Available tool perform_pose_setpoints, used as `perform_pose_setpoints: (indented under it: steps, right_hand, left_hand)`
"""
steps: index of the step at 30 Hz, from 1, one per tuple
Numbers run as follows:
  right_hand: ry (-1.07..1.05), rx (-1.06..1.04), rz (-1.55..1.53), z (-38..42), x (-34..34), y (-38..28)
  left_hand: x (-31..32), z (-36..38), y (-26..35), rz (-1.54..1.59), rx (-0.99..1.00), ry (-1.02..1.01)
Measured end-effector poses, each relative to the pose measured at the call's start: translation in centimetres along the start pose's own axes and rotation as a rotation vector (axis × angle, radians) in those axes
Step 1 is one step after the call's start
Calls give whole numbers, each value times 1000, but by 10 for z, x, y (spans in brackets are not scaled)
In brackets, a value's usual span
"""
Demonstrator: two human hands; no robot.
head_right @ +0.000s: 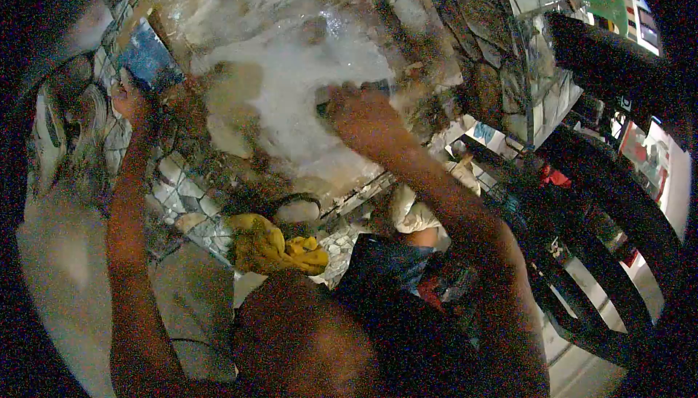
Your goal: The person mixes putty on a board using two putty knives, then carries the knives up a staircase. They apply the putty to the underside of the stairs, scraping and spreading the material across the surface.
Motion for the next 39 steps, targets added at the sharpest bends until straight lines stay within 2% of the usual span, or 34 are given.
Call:
perform_pose_setpoints:
  steps: [2,3,8,11,15,16,17,18,19,20,21,23,26,27,29,33,34,37,39]
  right_hand:
    - [-92,140,-6,-18,-21,12]
    - [-91,129,-6,-18,-13,13]
    - [-185,145,10,-1,10,13]
    - [25,156,14,13,-33,24]
    - [246,599,-460,46,-50,78]
    - [308,734,-605,63,-41,86]
    - [373,865,-749,83,-28,94]
    - [427,822,-568,98,-20,95]
    - [496,954,-708,126,8,103]
    - [562,1084,-850,155,39,106]
    - [570,1168,-966,172,59,102]
    - [545,1296,-1158,198,90,88]
    - [475,1393,-1334,217,129,64]
    - [458,1419,-1387,215,140,55]
    - [457,1428,-1430,201,148,42]
    - [498,1389,-1348,158,121,42]
    - [505,1326,-1126,157,124,53]
    - [544,1001,-1020,117,97,78]
    - [453,951,-763,84,60,89]
  left_hand:
    - [2,0,4,127,-44,-15]
    - [2,2,6,188,-74,-18]
    - [-2,2,6,53,-99,-67]
    - [-4,2,27,92,-72,-35]
    - [5,5,9,249,-173,-96]
    - [-5,4,34,63,-52,-12]
    - [-3,5,33,44,-63,-16]
    - [-1,5,24,23,-75,-18]
    - [-1,3,12,-2,-89,-19]
    - [1,4,9,2,-10,-33]
    - [2,5,6,8,68,-46]
    - [0,5,17,70,-44,-29]
    - [2,4,1,33,-124,-40]
    - [3,4,5,45,-74,-45]
    - [3,3,14,71,26,-48]
    - [4,0,7,107,-53,-29]
    - [2,1,11,60,-40,-3]
    - [-1,1,14,-22,-17,6]
    - [1,2,12,-23,25,-13]
Point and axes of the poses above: each hand's wrist, its own z-axis away from the middle knuckle, its own x-axis out of the palm, y = z × x, the point moved 8 cm from there along -z, towards the middle knuckle, and after that the axes turned 4 degrees about y, right-handed, at the moved point
